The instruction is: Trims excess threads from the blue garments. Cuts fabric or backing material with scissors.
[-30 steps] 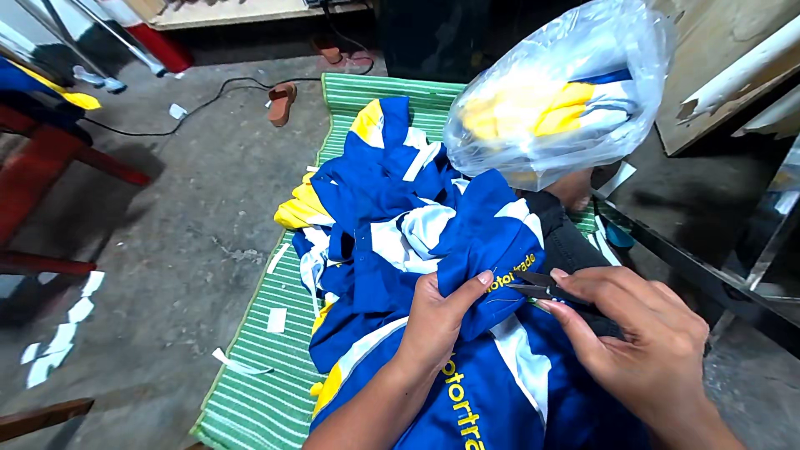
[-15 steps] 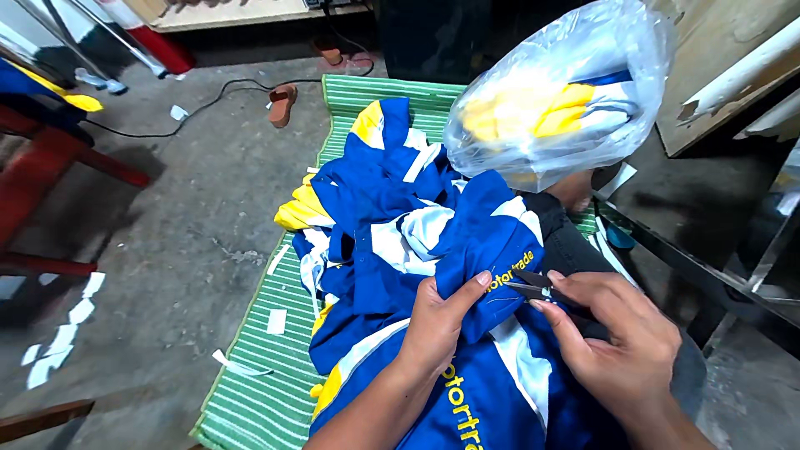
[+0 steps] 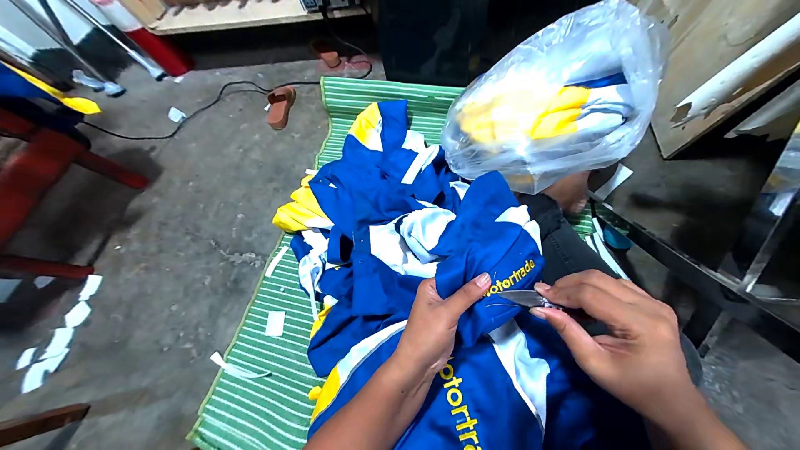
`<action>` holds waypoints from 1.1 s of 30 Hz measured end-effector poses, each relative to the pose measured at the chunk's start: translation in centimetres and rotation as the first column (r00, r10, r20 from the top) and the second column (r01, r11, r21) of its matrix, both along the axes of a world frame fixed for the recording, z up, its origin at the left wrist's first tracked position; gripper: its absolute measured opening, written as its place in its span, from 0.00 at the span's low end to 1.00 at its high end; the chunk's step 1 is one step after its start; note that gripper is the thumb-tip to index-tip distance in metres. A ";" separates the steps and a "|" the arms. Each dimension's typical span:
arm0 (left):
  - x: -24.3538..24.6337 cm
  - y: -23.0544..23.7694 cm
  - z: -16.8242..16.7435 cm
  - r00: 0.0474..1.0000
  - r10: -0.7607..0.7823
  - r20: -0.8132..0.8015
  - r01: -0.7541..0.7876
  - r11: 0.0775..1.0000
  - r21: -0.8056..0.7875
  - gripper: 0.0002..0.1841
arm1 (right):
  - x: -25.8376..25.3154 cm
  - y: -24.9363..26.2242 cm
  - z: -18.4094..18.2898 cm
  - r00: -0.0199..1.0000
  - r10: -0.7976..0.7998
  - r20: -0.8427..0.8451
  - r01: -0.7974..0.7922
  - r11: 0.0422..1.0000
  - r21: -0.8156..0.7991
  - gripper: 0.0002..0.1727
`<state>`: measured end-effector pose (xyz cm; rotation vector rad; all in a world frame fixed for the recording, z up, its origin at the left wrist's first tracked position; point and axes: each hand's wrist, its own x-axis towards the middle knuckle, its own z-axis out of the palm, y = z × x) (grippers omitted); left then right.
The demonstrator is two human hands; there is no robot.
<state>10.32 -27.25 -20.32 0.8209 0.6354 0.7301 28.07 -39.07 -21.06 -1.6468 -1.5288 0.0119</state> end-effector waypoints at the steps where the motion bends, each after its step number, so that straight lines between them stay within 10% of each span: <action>1: 0.0 0.1 0.1 1.000 0.004 0.002 -0.004 1.000 -0.006 0.05 | 0.4 0.0 0.2 0.999 0.029 -0.044 -0.031 0.999 -0.034 0.15; 33: 0.0 1.1 0.5 0.993 -0.112 -0.030 0.112 0.994 -0.009 0.05 | 3.4 1.4 2.8 0.967 0.189 0.171 -0.165 0.976 -0.145 0.16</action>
